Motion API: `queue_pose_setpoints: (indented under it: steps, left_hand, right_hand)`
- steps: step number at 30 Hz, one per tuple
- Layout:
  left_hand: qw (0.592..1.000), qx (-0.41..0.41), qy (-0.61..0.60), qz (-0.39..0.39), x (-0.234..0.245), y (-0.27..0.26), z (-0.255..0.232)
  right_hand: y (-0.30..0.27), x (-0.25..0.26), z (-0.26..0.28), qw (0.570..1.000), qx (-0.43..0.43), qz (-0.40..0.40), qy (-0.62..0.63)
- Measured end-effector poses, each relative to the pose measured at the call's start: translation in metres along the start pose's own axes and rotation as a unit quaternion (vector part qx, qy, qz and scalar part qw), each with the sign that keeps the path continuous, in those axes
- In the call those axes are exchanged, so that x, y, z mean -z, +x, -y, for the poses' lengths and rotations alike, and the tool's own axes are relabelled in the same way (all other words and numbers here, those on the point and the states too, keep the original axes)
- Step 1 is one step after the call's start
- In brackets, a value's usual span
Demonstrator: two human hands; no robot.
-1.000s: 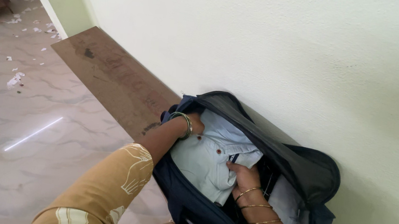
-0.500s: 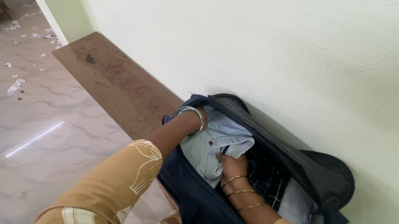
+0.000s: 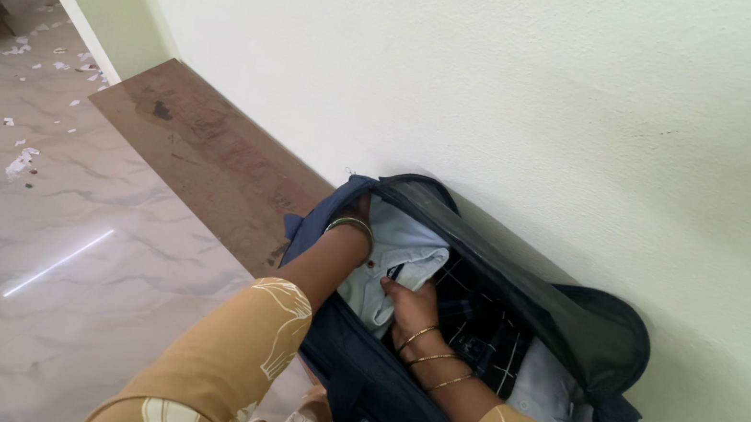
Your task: The person picks up several folded shirts from a wooden surface and places them into a blue travel bag, then adjusts a maroon shirt on the surface.
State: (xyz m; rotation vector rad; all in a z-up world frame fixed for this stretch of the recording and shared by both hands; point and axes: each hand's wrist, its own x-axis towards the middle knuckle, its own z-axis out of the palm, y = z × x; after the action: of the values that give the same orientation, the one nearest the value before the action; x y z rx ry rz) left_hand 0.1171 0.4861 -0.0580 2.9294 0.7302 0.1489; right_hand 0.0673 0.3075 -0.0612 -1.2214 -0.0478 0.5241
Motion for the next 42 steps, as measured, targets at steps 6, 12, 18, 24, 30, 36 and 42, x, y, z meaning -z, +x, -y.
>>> queue_pose_setpoints:
  steps: [6, 12, 18, 24, 30, 36, 42]
  left_hand:
    - [1.000, 0.000, 0.012, -0.021, -0.005, -0.002, -0.004]
    - [1.000, -0.001, 0.016, -0.018, -0.003, -0.001, -0.001]
    - [1.000, -0.006, 0.021, -0.014, 0.003, 0.002, 0.002]
    - [1.000, 0.003, 0.020, -0.005, 0.006, 0.013, 0.006]
    - [0.999, -0.009, 0.007, 0.037, 0.010, 0.016, 0.010]
    - [0.993, -0.035, -0.012, 0.109, 0.015, 0.024, 0.018]
    - [0.992, -0.034, 0.028, 0.115, 0.006, 0.025, 0.021]
  right_hand:
    - [-0.005, -0.005, 0.014, 0.998, -0.009, 0.064, 0.011]
    - [-0.014, 0.011, 0.025, 0.991, -0.093, 0.091, 0.043]
    - [-0.035, 0.024, 0.030, 0.961, 0.141, -0.055, -0.231]
    - [-0.043, 0.015, 0.071, 0.730, 0.365, 0.108, -0.567]
    - [0.006, -0.024, 0.061, 0.584, 0.305, 0.244, -0.712]
    - [0.025, -0.060, 0.073, 0.614, 0.227, 0.236, -0.718]
    - [0.043, -0.083, 0.052, 0.497, 0.137, 0.237, -0.823]
